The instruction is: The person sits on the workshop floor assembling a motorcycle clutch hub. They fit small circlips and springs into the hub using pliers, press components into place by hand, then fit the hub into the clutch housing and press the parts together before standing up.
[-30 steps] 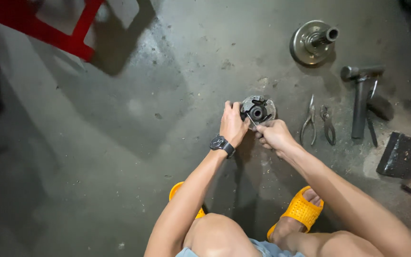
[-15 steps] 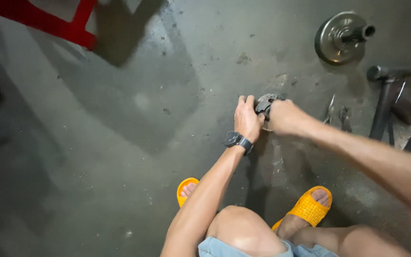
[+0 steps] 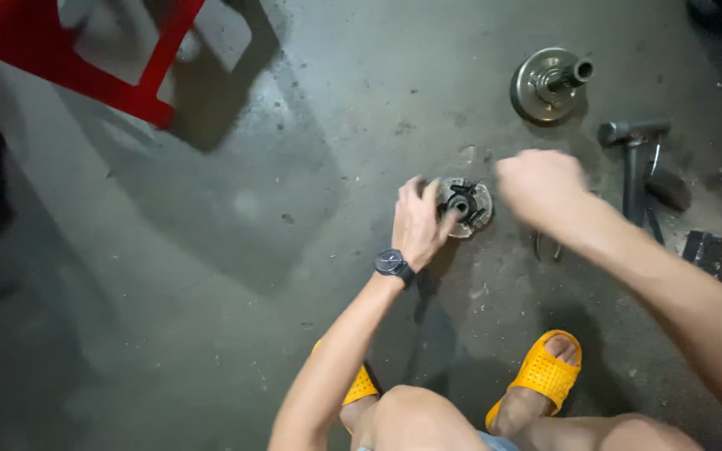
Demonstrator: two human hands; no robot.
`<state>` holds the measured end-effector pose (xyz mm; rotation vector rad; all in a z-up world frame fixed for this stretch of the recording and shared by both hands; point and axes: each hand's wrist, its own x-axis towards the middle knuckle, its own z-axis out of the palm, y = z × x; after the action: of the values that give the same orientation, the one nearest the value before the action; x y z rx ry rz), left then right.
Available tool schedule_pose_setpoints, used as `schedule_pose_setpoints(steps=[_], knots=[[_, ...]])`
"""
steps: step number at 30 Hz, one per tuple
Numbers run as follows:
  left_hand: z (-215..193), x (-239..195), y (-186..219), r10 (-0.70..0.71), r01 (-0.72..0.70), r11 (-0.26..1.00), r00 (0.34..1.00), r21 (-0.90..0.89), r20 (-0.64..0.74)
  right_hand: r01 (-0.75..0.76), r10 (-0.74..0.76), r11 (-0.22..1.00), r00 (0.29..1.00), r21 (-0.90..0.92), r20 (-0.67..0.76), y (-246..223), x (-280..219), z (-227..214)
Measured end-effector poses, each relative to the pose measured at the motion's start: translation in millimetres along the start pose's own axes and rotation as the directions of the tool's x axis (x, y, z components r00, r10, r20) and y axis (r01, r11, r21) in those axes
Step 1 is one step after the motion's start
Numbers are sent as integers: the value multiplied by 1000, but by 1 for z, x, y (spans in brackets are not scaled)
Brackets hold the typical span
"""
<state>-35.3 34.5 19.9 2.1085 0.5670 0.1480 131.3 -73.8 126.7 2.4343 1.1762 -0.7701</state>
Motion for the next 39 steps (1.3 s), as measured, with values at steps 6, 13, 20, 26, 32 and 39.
schedule_pose_setpoints(steps=[6,13,20,26,32,39], knots=[[-13,21,47,292,-449,776,878,443,378,-133,192,925,972,356,-137,51,-24,67],[44,-39,3,-106,105,994,992,-31,-62,-28,115,907,976,421,-184,26,-28,63],[36,-56,0,-195,189,908,981,-373,21,76,-44,965,990,250,-134,8,-1,66],[37,-57,3,-184,188,909,982,-373,46,79,-42,950,991,302,-128,0,7,76],[32,-32,-2,-156,159,938,987,-308,33,10,56,872,991,490,-120,2,-21,83],[30,-16,-3,-68,82,989,991,-127,111,-10,38,962,995,274,-94,-14,-15,69]])
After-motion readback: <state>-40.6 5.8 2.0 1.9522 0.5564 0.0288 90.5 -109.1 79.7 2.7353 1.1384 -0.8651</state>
